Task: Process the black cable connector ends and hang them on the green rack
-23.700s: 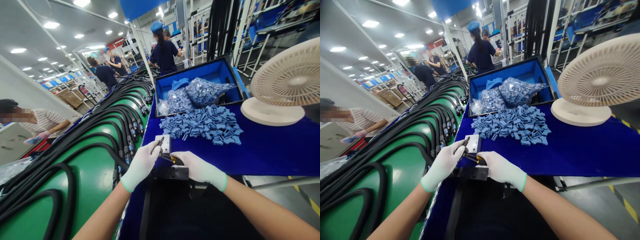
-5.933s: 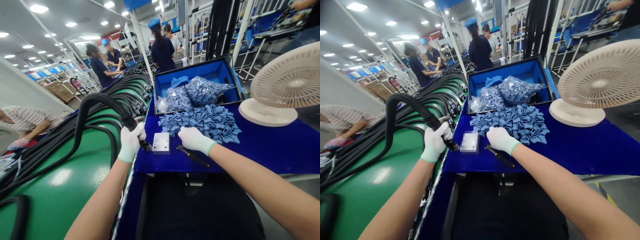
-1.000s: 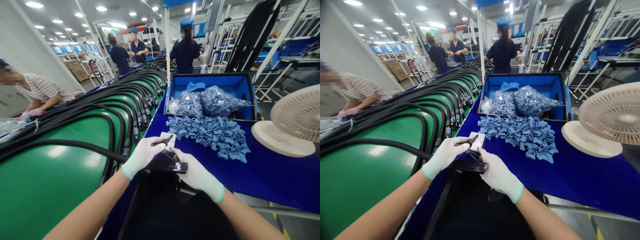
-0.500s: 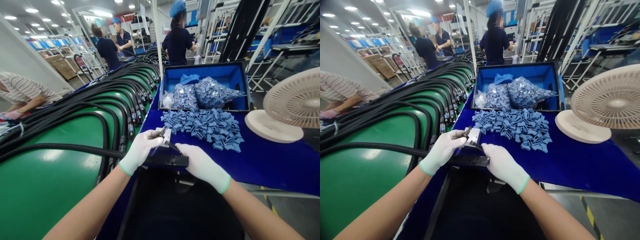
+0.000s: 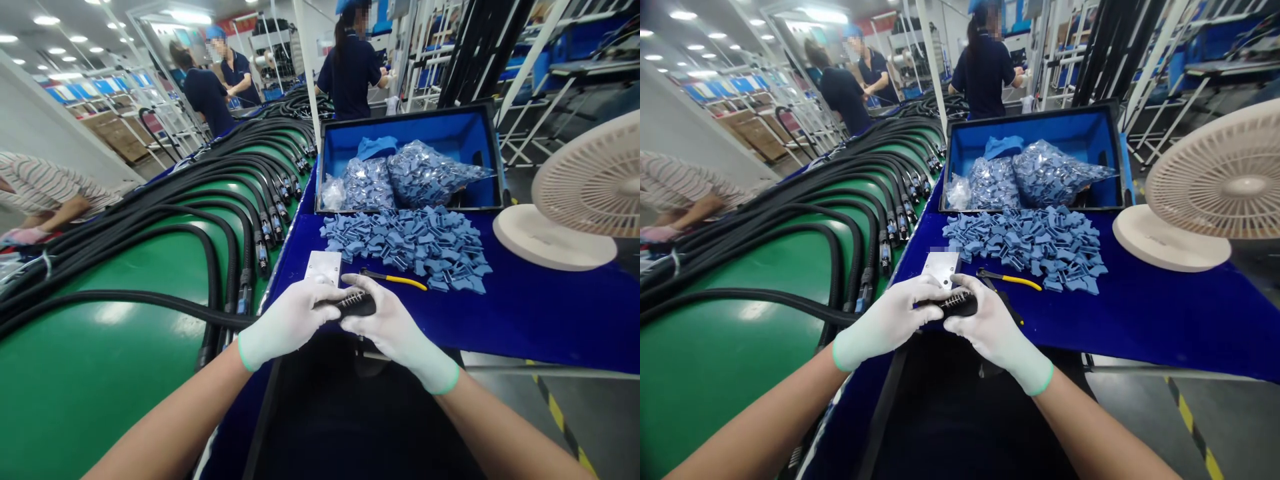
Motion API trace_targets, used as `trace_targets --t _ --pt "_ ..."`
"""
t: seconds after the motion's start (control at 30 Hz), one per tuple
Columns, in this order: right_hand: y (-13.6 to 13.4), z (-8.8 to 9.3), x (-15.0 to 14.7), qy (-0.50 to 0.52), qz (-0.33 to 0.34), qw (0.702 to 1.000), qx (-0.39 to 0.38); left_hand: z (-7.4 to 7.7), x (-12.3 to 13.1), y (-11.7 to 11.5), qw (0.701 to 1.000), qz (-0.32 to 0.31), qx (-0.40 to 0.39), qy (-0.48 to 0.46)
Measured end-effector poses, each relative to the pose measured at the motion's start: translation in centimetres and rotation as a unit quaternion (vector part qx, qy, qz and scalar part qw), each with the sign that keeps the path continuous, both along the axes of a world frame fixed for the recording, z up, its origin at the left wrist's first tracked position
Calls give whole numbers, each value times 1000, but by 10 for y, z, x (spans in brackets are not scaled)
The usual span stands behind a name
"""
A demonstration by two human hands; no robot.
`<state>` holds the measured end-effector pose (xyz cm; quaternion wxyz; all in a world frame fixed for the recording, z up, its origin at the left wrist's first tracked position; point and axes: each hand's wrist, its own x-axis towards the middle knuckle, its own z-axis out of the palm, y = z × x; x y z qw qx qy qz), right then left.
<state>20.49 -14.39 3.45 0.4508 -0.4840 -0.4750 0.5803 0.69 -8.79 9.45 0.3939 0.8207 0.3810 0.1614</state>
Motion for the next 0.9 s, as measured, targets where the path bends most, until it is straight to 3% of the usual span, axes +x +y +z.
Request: trace_targets --t 0.13,0.3,0.37,0.47,0.53,0.67,0.7,0.73,0.8,0.83,0.9 --pt "3 2 -4 51 31 998 -17 -9 -2 -6 999 -26 35 27" --pt "5 4 -8 89 71 993 -32 -21 -11 -7 994 -62 91 -21" --pt "4 4 -9 77 68 995 -8 -24 -13 -1 998 -36 39 -35" --pt "1 3 -10 59 43 996 41 -24 -10 11 990 26 -131 -48" --pt "0 1 -11 50 24 997 45 -24 -8 13 983 54 -173 -37" --pt "-3 -1 -17 78 -44 996 25 -27 -12 -12 985 167 31 -29" --pt "-5 -1 -21 106 -76 991 25 -30 -15 -22 981 184 47 -39" --pt "-9 -1 -26 132 -114 984 25 -33 -19 -30 978 197 14 -70" --pt "-15 -2 -34 145 -156 976 36 -41 -26 -41 947 228 -139 -180" --pt "-17 -2 -36 123 -128 983 54 -45 -29 -41 911 255 -209 -249" --pt "-10 -2 -33 47 38 992 109 -50 -35 -34 815 309 -287 -397"
